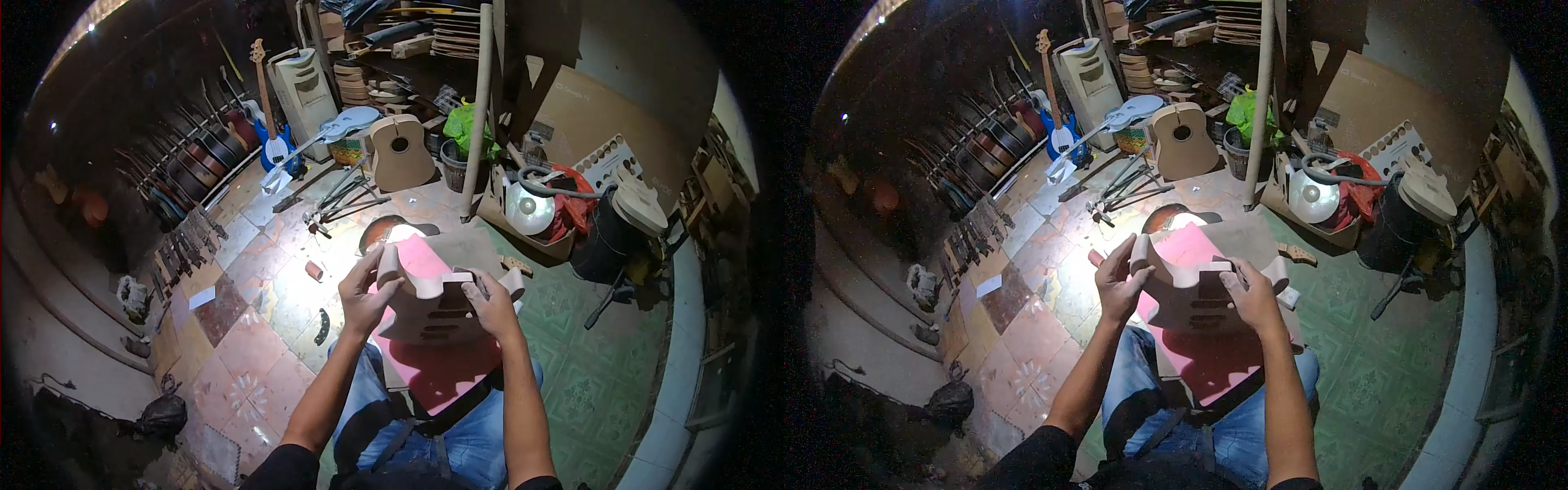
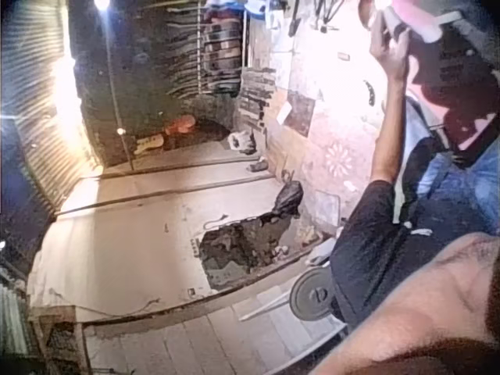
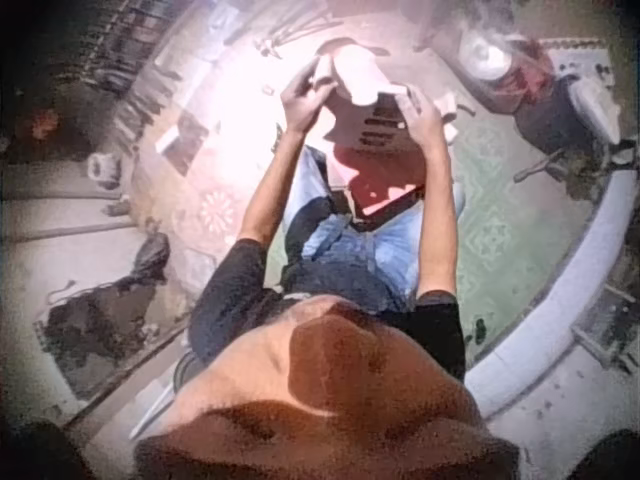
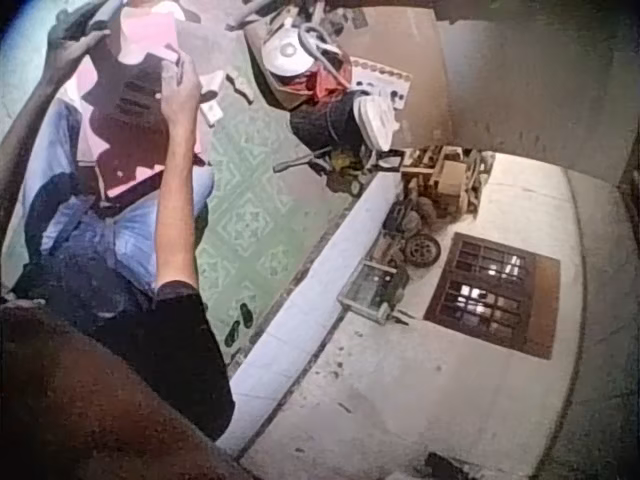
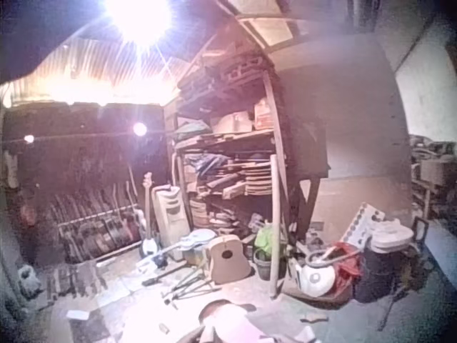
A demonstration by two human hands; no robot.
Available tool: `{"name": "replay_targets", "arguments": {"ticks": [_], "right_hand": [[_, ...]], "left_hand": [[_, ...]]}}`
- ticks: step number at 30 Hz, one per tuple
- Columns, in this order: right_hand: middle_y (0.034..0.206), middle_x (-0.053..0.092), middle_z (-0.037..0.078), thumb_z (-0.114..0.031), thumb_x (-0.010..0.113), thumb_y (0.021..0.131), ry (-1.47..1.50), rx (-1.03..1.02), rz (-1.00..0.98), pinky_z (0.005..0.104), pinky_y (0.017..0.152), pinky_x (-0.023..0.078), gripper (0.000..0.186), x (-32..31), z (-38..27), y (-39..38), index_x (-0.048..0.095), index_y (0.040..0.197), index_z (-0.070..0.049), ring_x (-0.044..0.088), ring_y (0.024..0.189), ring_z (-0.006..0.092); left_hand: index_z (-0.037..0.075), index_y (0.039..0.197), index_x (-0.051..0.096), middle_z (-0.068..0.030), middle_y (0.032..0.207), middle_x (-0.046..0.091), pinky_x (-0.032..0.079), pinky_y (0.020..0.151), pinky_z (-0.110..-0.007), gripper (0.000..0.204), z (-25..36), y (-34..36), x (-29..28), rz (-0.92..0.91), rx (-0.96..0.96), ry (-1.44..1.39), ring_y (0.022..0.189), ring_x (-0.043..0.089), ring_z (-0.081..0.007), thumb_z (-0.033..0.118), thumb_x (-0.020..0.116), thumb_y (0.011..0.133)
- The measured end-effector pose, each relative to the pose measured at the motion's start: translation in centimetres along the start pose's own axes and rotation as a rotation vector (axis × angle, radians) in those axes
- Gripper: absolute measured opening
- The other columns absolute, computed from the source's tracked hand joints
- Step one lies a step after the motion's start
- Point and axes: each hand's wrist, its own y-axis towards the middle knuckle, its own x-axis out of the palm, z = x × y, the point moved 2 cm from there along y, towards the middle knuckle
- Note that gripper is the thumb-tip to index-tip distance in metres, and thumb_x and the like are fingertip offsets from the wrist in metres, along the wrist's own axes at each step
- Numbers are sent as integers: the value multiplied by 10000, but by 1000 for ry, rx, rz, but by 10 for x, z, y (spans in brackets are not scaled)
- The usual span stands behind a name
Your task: The person sands the edges and inner cutouts of a wooden guitar body with a small piece of sandpaper, occasionally turning the body over and brushing away dust with their hand.
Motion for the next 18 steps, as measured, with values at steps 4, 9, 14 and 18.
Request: {"name": "replay_targets", "arguments": {"ticks": [4, 9, 14, 18], "right_hand": [[1091, 723, 120, -186, 649, 979, 28, 76, -77, 311, 885, 521, 370, -9, -2, -5, 607, 1300, -8, 649, 903, 134], [1166, 672, 92, -5, 537, 932, -69, -59, 73, 263, 714, 559, 426, 13, -62, -41, 594, 1354, -2, 639, 1012, 130], [1399, 563, 269, 102, 442, 811, -35, -199, -55, 404, 1113, 418, 611, 59, -113, -68, 518, 1415, 49, 539, 1336, 359], [1420, 519, 303, 99, 451, 799, -104, -191, -112, 409, 1114, 414, 647, 63, -123, -62, 488, 1441, 35, 511, 1343, 392]], "left_hand": [[-45, 1365, 553, -145, 1205, 661, 527, 991, -354, 624, 24, 3, 13, -38, -36, -18, 1113, 653, -222, 17, 804, 797], [-20, 1209, 455, -157, 1004, 623, 546, 773, -343, 549, 18, -17, 23, 132, -96, -181, 840, 653, -212, 499, 404, 1036], [-10, 1042, 495, -125, 893, 572, 489, 687, -349, 561, 21, -35, 45, 193, -11, 134, 755, 586, -209, 541, 397, 1018], [-16, 1006, 515, -121, 855, 561, 467, 669, -357, 512, 37, -36, 47, 195, -41, 101, 727, 550, -205, 484, 407, 1009]]}}
